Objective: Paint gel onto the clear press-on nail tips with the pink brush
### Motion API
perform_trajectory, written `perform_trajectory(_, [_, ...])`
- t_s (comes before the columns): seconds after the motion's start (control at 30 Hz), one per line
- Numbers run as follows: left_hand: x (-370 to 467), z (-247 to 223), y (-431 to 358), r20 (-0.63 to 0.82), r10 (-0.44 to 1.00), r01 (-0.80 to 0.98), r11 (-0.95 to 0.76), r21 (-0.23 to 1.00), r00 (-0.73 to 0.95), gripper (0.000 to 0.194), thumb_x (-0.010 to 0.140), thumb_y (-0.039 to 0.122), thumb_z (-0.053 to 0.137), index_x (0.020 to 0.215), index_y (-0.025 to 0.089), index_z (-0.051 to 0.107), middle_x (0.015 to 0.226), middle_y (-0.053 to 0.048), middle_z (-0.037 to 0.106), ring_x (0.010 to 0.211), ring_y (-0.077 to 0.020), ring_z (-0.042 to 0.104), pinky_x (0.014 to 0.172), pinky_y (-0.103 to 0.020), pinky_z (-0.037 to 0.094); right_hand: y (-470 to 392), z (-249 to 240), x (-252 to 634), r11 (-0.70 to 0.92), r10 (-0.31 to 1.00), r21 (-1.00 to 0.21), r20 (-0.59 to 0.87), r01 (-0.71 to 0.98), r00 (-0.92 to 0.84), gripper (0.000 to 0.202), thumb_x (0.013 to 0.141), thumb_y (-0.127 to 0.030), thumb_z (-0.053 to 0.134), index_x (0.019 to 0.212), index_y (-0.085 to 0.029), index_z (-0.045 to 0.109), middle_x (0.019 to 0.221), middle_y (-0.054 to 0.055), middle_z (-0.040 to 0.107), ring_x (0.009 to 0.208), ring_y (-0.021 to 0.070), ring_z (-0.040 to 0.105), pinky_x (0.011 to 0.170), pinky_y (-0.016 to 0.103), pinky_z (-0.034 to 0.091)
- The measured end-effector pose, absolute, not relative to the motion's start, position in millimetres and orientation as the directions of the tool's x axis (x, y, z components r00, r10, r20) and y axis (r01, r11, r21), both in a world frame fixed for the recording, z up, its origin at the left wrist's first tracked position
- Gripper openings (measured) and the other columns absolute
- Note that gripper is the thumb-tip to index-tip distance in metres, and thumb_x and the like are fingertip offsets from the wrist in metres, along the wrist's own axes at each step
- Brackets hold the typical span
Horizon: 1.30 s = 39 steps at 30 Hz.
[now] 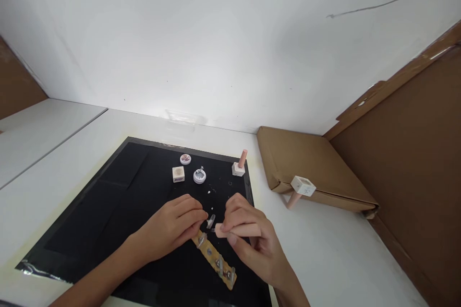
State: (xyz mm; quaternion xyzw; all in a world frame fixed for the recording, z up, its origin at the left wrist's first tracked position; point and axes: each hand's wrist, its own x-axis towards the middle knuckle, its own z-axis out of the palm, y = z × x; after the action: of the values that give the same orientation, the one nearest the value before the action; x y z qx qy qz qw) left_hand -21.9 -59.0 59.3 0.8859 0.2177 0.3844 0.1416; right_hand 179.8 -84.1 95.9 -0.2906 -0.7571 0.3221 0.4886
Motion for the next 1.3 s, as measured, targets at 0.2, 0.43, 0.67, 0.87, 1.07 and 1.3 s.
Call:
perform_trajectory(0.2, [-22.7,57.8,-59.6,0.627,0.470,0.277,-0.880,0.385,0.622,0.014,0.091,0.007,0.048,0.098,0.011,0.059,0.082,-0.008,0.064,0.072,-0.0162,0.056,0.065,-0.026,0.049,-82.7,96.3,178.5,0.584,0.810,-0.756,0.514,0.295,-0.284,0.024,0.077,-0.001,0.052,0.078,-0.023,0.062,0.071,0.000,0.065,0.069,0.0166,0.054,0.064,0.033,0.043])
perform_trajectory(0.43, [-21.5,56.7,-61.3,0.600,0.620,0.217,-0.765,0.607,0.505,0.017,0.087,0.003,0.051,0.094,0.012,0.063,0.084,-0.007,0.063,0.074,-0.0130,0.059,0.066,-0.021,0.049,-78.6,92.4,183.2,0.537,0.836,-0.775,0.542,0.333,-0.086,0.023,0.082,-0.007,0.052,0.069,-0.023,0.061,0.073,0.000,0.064,0.069,0.0163,0.057,0.064,0.032,0.044])
perform_trajectory(0.67, [-12.9,64.8,-63.8,0.245,0.886,0.039,-0.283,0.958,0.393,0.013,0.085,0.017,0.060,0.081,0.016,0.073,0.071,-0.002,0.066,0.061,-0.0108,0.062,0.055,-0.017,0.049,-77.2,91.3,183.1,0.543,0.827,-0.802,0.562,0.250,0.005,0.017,0.087,-0.014,0.056,0.078,-0.026,0.064,0.080,0.000,0.064,0.073,0.0153,0.058,0.064,0.029,0.046])
perform_trajectory(0.87, [-9.2,66.8,-67.2,0.145,0.912,-0.026,-0.147,0.989,0.384,0.016,0.081,0.027,0.065,0.078,0.014,0.074,0.067,-0.003,0.066,0.059,-0.0134,0.064,0.054,-0.021,0.053,-84.6,90.5,177.9,0.659,0.751,-0.749,0.648,0.073,-0.129,0.018,0.091,-0.019,0.053,0.090,-0.030,0.067,0.083,0.001,0.065,0.076,0.0165,0.057,0.067,0.032,0.047])
perform_trajectory(1.07, [-8.9,63.4,-68.5,0.197,0.898,-0.078,-0.181,0.980,0.394,0.023,0.083,0.034,0.064,0.078,0.014,0.074,0.066,-0.004,0.066,0.059,-0.0141,0.064,0.054,-0.023,0.053,-87.7,91.7,174.3,0.636,0.765,-0.767,0.612,0.086,-0.203,0.017,0.090,-0.018,0.055,0.088,-0.029,0.067,0.084,0.001,0.065,0.075,0.0164,0.057,0.065,0.032,0.046])
perform_trajectory(1.3, [-7.7,60.3,-70.6,0.249,0.893,-0.060,-0.245,0.968,0.376,0.025,0.085,0.034,0.062,0.078,0.013,0.074,0.066,-0.004,0.066,0.057,-0.0131,0.063,0.051,-0.021,0.052,-86.8,93.8,173.5,0.651,0.753,-0.749,0.615,0.126,-0.234,0.019,0.090,-0.014,0.054,0.086,-0.028,0.066,0.083,0.000,0.065,0.074,0.0157,0.057,0.067,0.033,0.045])
